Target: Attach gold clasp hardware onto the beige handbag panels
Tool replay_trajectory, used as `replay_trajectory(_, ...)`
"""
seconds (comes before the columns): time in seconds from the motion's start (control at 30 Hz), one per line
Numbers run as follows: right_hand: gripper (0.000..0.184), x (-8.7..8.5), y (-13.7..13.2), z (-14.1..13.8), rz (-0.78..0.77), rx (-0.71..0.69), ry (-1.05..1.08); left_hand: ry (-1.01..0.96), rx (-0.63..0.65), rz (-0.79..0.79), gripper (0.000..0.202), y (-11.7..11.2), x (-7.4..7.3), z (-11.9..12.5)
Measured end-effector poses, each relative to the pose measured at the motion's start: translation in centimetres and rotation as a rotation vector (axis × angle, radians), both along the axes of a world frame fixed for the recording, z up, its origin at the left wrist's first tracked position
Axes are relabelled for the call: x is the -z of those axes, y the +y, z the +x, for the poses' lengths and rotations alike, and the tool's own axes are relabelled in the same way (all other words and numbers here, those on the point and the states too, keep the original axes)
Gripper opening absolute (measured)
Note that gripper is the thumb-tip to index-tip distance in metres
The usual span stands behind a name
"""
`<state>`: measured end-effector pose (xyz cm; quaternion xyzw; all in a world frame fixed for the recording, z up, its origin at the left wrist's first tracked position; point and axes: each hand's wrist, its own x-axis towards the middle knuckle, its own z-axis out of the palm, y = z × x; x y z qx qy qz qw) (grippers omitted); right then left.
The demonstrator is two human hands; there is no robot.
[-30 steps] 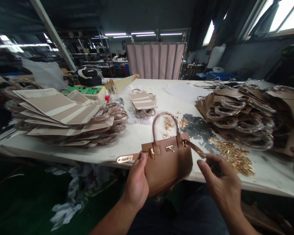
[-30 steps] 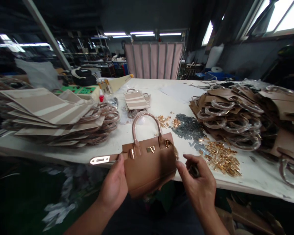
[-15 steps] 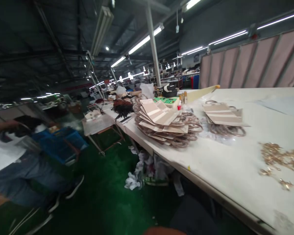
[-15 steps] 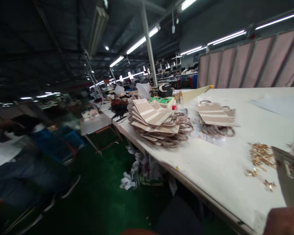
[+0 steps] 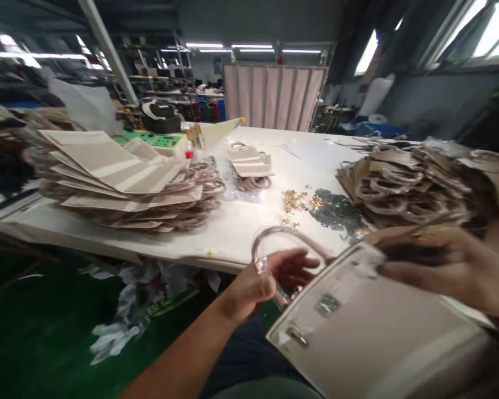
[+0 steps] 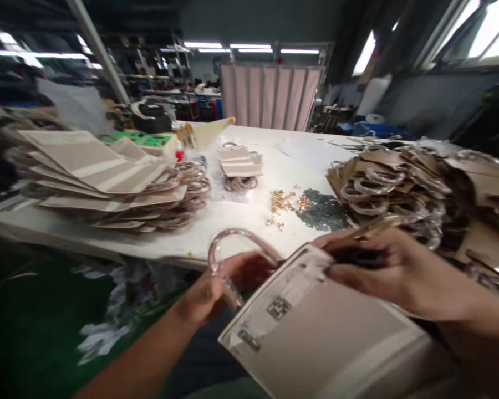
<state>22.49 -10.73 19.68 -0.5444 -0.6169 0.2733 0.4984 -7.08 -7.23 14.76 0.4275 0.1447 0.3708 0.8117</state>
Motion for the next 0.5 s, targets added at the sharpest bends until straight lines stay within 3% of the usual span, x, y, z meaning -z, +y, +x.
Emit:
replay_trajectory(0.07,0.035,0.4,0.7,1.0,-0.330,-0.253,-0.102,0.055,0.102,-0.122,0.087,-1.4,3.8,0.7)
replay_trajectory(0.1,0.040,1.1,1.4,1.0,-0.476,-0.358,-0.116,0.089,0.086,-0.165,0.083,-2.1,5.6,1.0)
replay_trajectory(0.17,0.044,3.2,2.9,0.6,-0.618,-0.414,-0.078,0.185,0.023,-0.229,0.074,-3.2,9.0,1.7)
replay_trajectory(0.3,0.036,7.5,5.9,-0.5,-0.627,-0.384,-0.100,0.300,-0.134,-0.360,0.062,-3.8,13.5,3.3)
replay_trajectory(0.5,0.027,11.4,9.9,-0.6,-0.537,-0.327,-0.263,0.306,-0.297,-0.499,0.052,-2.3,16.1,5.4)
